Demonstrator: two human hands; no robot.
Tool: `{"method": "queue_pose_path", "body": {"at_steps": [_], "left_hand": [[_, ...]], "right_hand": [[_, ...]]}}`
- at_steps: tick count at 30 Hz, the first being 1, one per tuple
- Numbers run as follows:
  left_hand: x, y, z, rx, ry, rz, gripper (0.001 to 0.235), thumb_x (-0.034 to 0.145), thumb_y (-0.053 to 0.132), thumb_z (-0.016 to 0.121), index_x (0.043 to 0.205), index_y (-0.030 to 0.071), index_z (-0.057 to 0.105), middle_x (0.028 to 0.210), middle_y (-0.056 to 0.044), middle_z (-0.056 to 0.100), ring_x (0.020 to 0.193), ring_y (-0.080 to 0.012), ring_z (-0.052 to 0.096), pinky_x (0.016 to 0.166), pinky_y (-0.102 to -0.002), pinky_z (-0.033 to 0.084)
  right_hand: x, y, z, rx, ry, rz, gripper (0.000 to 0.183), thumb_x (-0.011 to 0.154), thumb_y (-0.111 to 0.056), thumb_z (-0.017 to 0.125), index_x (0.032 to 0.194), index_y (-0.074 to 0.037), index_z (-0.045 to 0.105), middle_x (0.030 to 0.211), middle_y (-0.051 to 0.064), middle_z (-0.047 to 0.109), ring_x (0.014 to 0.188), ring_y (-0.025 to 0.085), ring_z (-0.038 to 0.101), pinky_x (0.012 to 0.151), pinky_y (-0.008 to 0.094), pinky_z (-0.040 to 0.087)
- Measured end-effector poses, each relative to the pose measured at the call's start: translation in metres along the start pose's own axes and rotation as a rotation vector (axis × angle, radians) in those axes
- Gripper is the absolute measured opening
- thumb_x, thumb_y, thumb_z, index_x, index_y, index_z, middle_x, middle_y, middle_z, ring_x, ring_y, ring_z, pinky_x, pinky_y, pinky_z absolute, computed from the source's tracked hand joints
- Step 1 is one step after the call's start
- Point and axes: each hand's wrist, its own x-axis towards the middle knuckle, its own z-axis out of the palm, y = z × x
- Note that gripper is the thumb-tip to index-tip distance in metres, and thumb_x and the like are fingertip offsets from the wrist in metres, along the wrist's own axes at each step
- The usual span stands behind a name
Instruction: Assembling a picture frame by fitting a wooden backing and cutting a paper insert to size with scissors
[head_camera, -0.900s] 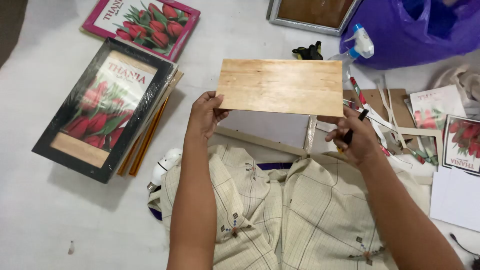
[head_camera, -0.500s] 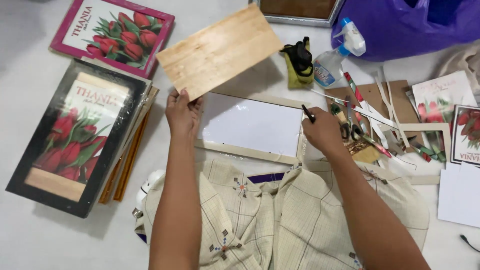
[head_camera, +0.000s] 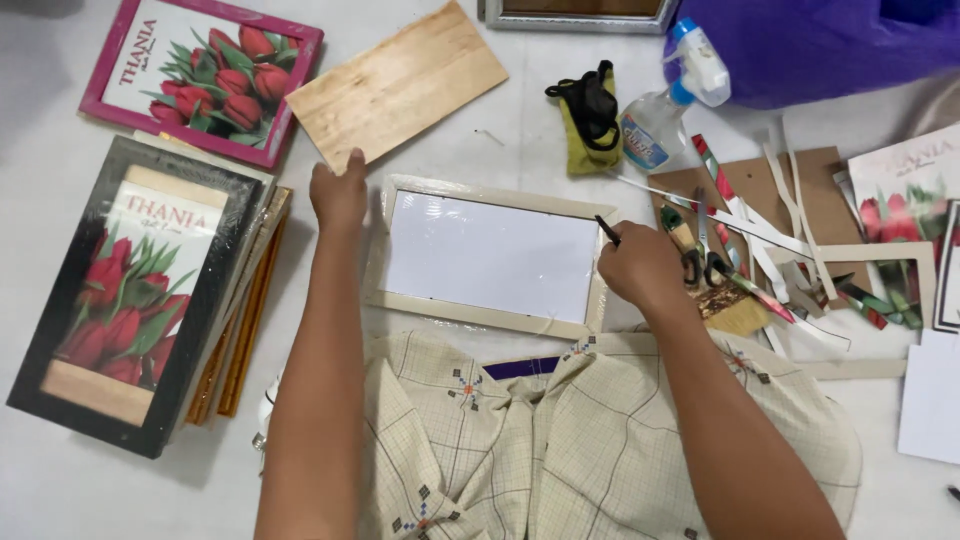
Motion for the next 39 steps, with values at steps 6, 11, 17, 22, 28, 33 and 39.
{"method": "queue_pose_path", "body": {"at_steps": [6, 11, 17, 22, 28, 33, 39], "left_hand": [[-0.111, 0.003, -0.038, 0.529, -0.237, 0.009, 0.096, 0.088, 0.064, 0.072, 0.153, 0.000, 0.041, 0.137, -0.030, 0.051, 0.130, -0.0493, 0.052, 0.104, -0.061, 0.047], [-0.151, -0.002, -0.044, 0.611, -0.304, 0.003, 0.096, 0.089, 0.060, 0.068, 0.153, -0.005, 0.038, 0.140, -0.032, 0.046, 0.134, -0.0507, 0.046, 0.104, -0.065, 0.044], [-0.158, -0.027, -0.046, 0.468, -0.233, -0.043, 0.087, 0.093, 0.055, 0.068, 0.150, -0.004, 0.041, 0.138, -0.030, 0.047, 0.133, -0.0499, 0.045, 0.105, -0.061, 0.041], [-0.217, 0.019, -0.035, 0.564, -0.216, -0.026, 0.087, 0.095, 0.050, 0.066, 0.155, -0.004, 0.033, 0.147, -0.031, 0.036, 0.140, -0.0492, 0.035, 0.114, -0.061, 0.031], [-0.267, 0.043, -0.015, 0.832, -0.257, 0.274, 0.095, 0.091, 0.058, 0.069, 0.159, 0.001, 0.034, 0.161, -0.027, 0.025, 0.149, -0.0424, 0.023, 0.117, -0.060, 0.026], [-0.255, 0.027, 0.000, 0.881, -0.338, 0.416, 0.085, 0.096, 0.056, 0.061, 0.160, 0.008, 0.033, 0.161, -0.026, 0.029, 0.151, -0.0436, 0.022, 0.118, -0.064, 0.021], [-0.224, 0.012, 0.016, 0.802, -0.303, 0.402, 0.080, 0.096, 0.054, 0.062, 0.155, 0.006, 0.039, 0.152, -0.022, 0.039, 0.148, -0.0396, 0.027, 0.116, -0.064, 0.021]], "right_hand": [[0.024, 0.023, 0.035, -0.031, -0.144, 0.161, 0.039, 0.086, -0.026, 0.055, 0.096, 0.003, 0.078, 0.059, 0.011, 0.070, 0.065, 0.033, 0.075, 0.072, 0.048, 0.061], [0.020, 0.027, 0.046, 0.109, -0.206, 0.119, 0.040, 0.082, -0.023, 0.057, 0.102, 0.007, 0.074, 0.062, 0.014, 0.073, 0.064, 0.033, 0.077, 0.077, 0.049, 0.060], [0.032, 0.044, 0.061, 0.319, -0.050, 0.071, 0.040, 0.081, -0.014, 0.052, 0.106, 0.010, 0.071, 0.063, 0.015, 0.071, 0.061, 0.029, 0.075, 0.068, 0.043, 0.059], [0.010, 0.029, 0.042, 0.360, 0.018, -0.010, 0.054, 0.085, -0.011, 0.050, 0.131, 0.013, 0.060, 0.068, 0.016, 0.069, 0.061, 0.026, 0.073, 0.069, 0.042, 0.060], [-0.005, 0.017, 0.039, 0.154, 0.038, -0.116, 0.053, 0.086, -0.018, 0.059, 0.134, 0.003, 0.066, 0.118, 0.028, 0.071, 0.117, 0.046, 0.066, 0.099, 0.055, 0.054], [-0.045, -0.008, 0.011, 0.160, 0.021, -0.159, 0.058, 0.091, -0.018, 0.061, 0.144, 0.006, 0.058, 0.131, 0.032, 0.066, 0.123, 0.047, 0.063, 0.103, 0.057, 0.052], [-0.034, -0.022, 0.024, -0.056, -0.016, -0.202, 0.071, 0.096, -0.035, 0.062, 0.154, 0.002, 0.046, 0.128, 0.035, 0.064, 0.118, 0.046, 0.066, 0.094, 0.056, 0.057]]}}
